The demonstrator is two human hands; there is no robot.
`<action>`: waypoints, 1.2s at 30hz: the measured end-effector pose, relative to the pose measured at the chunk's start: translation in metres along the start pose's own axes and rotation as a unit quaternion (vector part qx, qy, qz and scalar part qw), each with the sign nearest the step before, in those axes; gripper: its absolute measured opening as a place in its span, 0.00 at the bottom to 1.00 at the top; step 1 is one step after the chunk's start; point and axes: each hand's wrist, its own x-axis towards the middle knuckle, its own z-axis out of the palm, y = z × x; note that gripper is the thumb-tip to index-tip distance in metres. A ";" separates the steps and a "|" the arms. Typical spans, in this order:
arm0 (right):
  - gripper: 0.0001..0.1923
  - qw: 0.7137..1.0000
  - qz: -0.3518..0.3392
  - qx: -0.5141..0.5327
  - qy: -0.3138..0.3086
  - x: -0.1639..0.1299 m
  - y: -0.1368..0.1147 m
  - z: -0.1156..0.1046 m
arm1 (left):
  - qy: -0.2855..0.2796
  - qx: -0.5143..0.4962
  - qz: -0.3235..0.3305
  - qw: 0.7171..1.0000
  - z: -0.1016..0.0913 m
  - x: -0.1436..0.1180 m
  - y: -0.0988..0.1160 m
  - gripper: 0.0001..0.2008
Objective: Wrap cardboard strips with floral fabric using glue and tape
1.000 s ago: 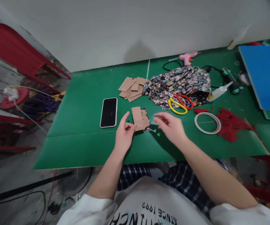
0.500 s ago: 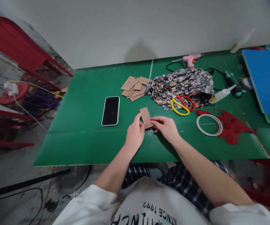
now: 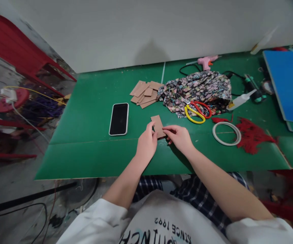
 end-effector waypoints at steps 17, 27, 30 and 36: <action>0.10 0.999 -0.011 0.035 -0.002 -0.001 0.004 -0.001 | 0.022 -0.015 0.026 0.999 0.003 -0.003 -0.001 0.17; 0.13 0.976 0.022 0.219 -0.002 0.001 -0.014 -0.033 | 0.110 0.052 0.203 0.972 0.004 -0.011 0.011 0.20; 0.13 0.960 -0.005 0.253 0.115 0.008 -0.019 -0.062 | 0.090 0.157 0.251 0.951 0.012 -0.010 0.015 0.20; 0.14 0.961 -0.004 0.198 0.193 0.015 -0.017 -0.097 | 0.042 0.279 0.275 0.919 0.021 0.009 0.010 0.19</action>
